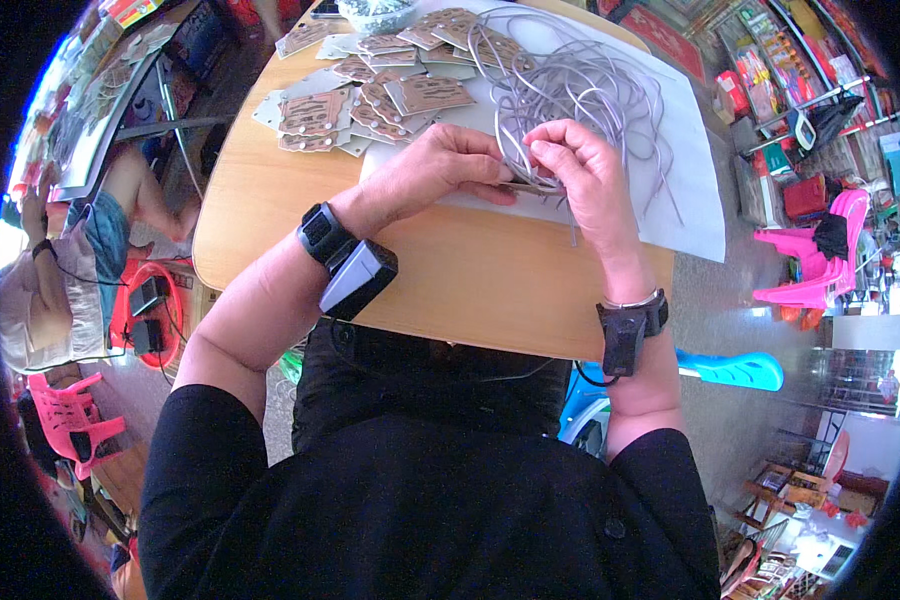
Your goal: Threading laces through shoe labels or tags for assembly.
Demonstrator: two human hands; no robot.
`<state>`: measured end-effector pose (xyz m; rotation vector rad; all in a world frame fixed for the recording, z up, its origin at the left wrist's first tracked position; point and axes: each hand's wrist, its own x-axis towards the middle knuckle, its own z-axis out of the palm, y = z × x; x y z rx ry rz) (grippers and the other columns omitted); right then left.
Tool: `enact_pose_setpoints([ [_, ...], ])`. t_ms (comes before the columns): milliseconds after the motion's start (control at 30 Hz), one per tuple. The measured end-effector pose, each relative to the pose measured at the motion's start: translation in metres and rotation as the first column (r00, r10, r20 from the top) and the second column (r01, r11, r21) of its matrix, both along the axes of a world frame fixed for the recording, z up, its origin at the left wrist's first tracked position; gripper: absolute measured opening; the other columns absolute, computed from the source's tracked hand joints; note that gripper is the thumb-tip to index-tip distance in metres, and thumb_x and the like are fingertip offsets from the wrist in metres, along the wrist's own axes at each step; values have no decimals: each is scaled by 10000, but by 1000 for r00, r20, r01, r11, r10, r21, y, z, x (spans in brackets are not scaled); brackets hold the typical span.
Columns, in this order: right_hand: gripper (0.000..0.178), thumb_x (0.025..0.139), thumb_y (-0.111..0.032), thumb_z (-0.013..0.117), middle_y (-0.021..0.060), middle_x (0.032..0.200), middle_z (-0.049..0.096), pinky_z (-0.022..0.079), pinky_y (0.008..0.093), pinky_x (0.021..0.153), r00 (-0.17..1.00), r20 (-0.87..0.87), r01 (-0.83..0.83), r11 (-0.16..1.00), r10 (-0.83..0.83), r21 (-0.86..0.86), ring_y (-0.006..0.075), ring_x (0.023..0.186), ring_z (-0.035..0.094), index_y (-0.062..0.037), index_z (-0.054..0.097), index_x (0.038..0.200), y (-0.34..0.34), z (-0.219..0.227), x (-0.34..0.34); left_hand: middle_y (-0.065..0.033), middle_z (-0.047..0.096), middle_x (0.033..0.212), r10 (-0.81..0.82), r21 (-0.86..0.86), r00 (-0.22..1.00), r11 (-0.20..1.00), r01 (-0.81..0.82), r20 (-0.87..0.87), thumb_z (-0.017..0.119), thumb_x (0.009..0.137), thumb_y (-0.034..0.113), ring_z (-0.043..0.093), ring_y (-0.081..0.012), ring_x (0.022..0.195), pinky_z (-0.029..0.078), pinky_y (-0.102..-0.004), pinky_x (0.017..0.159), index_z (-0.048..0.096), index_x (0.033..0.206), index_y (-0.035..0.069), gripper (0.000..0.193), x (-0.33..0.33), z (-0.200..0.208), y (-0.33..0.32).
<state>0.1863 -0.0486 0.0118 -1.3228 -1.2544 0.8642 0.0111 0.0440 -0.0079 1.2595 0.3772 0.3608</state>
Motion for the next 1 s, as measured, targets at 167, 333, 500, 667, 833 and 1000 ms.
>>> enact_pose_setpoints([
  [167,134,891,-131,561,4,790,633,459,214,660,999,52,-17,1000,18,-10,64,740,571,-22,637,908,1,-2,2,-104,652,935,-10,-8,1000,1000,10,16,586,878,120,658,-197,880,517,-283,846,623,958,-53,194,-2,-7,4],
  [333,159,888,-174,581,-2,789,634,449,210,665,988,74,133,990,-137,52,61,727,559,-29,644,904,-2,4,-2,-118,654,940,-19,-32,1000,999,20,19,571,885,122,654,-214,893,517,-304,859,620,987,-53,208,-1,-10,6],
  [500,175,877,-189,604,3,803,633,450,221,665,980,195,37,998,-45,44,55,743,552,-20,644,900,-3,4,-4,-117,647,959,-21,-25,999,999,21,26,559,897,132,655,-217,888,521,-306,860,615,999,-54,219,-2,-10,6],
  [667,171,855,-186,625,-6,820,626,442,221,681,992,115,-37,998,43,-55,52,759,546,-20,643,890,-3,3,-4,-120,643,961,-14,-33,1000,999,14,1,560,893,129,658,-226,883,527,-305,849,610,980,-56,210,0,-10,5],
  [833,104,820,-136,628,-23,831,618,405,199,752,982,-188,22,999,-30,-45,52,777,528,-47,644,871,-2,5,1,-131,640,969,-29,-59,999,998,30,16,568,881,127,664,-243,862,539,-306,819,603,962,-55,202,1,-9,6],
  [1000,106,829,-128,619,7,845,619,414,214,742,955,-294,77,990,-40,115,69,760,531,-40,641,883,-3,6,5,-152,630,972,25,-63,997,998,-30,-80,520,884,158,671,-259,791,550,-305,757,578,977,-81,263,-1,-5,6],
])
